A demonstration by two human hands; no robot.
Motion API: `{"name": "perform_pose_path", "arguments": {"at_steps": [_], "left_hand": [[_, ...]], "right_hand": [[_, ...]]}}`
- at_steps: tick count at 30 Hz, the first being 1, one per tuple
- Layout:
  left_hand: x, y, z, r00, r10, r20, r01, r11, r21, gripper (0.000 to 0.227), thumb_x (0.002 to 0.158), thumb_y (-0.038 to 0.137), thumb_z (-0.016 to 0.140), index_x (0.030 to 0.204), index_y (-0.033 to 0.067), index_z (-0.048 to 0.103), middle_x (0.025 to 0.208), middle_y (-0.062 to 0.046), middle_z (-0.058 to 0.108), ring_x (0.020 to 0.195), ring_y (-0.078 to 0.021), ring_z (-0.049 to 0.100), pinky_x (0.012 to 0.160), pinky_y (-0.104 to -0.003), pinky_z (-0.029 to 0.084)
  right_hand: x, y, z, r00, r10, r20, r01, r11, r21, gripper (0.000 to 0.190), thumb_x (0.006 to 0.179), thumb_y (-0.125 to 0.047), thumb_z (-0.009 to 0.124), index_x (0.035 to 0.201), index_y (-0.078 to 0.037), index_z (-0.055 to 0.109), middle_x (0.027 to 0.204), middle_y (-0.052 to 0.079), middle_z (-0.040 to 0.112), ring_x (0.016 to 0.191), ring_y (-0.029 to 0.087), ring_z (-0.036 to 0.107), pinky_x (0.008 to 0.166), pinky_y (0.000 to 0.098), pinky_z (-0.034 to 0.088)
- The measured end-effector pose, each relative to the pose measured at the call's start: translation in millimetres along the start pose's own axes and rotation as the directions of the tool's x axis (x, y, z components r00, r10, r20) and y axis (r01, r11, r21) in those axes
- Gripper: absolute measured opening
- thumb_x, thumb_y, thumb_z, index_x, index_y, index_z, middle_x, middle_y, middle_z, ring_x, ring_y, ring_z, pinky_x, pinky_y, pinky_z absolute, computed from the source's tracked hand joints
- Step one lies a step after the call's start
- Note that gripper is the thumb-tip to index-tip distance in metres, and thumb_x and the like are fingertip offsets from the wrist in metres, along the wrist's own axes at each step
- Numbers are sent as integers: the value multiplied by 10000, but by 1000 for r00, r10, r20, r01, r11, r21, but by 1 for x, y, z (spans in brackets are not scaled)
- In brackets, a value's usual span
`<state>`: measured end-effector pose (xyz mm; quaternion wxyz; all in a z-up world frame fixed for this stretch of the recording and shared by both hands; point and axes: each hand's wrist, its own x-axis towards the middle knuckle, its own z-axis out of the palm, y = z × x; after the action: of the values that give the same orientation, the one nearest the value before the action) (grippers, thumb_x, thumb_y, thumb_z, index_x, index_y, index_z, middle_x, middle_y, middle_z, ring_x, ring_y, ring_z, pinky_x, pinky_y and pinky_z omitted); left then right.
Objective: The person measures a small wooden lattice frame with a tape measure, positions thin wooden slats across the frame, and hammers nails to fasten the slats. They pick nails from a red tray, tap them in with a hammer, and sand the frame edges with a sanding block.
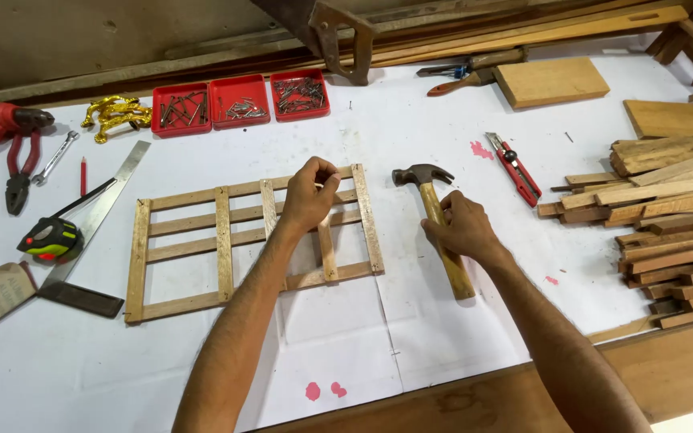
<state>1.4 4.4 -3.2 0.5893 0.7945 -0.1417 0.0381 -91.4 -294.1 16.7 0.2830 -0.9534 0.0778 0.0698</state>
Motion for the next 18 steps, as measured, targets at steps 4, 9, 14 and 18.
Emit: {"name": "perform_pose_path", "arguments": {"at_steps": [4,9,14,18], "left_hand": [[-1,-26,-4,1000,7,-13,-9,995,-102,104,972,135,683,1012,54,632,881,-35,698,796,-116,649,726,-277,558],[-7,-23,-6,997,-71,25,72,996,-53,112,953,166,697,980,72,644,856,11,698,780,-86,646,706,-265,551],[-11,-16,-9,992,-117,48,121,989,-90,93,966,153,685,970,72,640,815,10,663,726,-76,586,658,-262,511],[-12,-10,-10,978,-193,73,201,972,-124,78,978,145,671,980,73,640,811,14,630,701,-71,540,626,-253,488]], "right_hand": [[1,6,9,997,-43,-65,41,998,-44,552,832,-415,811,1113,15,609,883,174,703,752,264,713,645,403,593],[16,10,13,998,57,-27,-60,987,-151,560,824,-410,791,1147,20,636,882,189,728,760,266,729,648,393,604],[28,-9,0,970,227,81,-211,963,-167,561,791,-409,757,1151,17,696,845,187,755,717,273,755,661,371,626],[35,-16,-5,938,307,160,-288,949,-132,529,813,-393,719,1169,-2,733,830,185,751,692,267,743,650,386,621]]}}
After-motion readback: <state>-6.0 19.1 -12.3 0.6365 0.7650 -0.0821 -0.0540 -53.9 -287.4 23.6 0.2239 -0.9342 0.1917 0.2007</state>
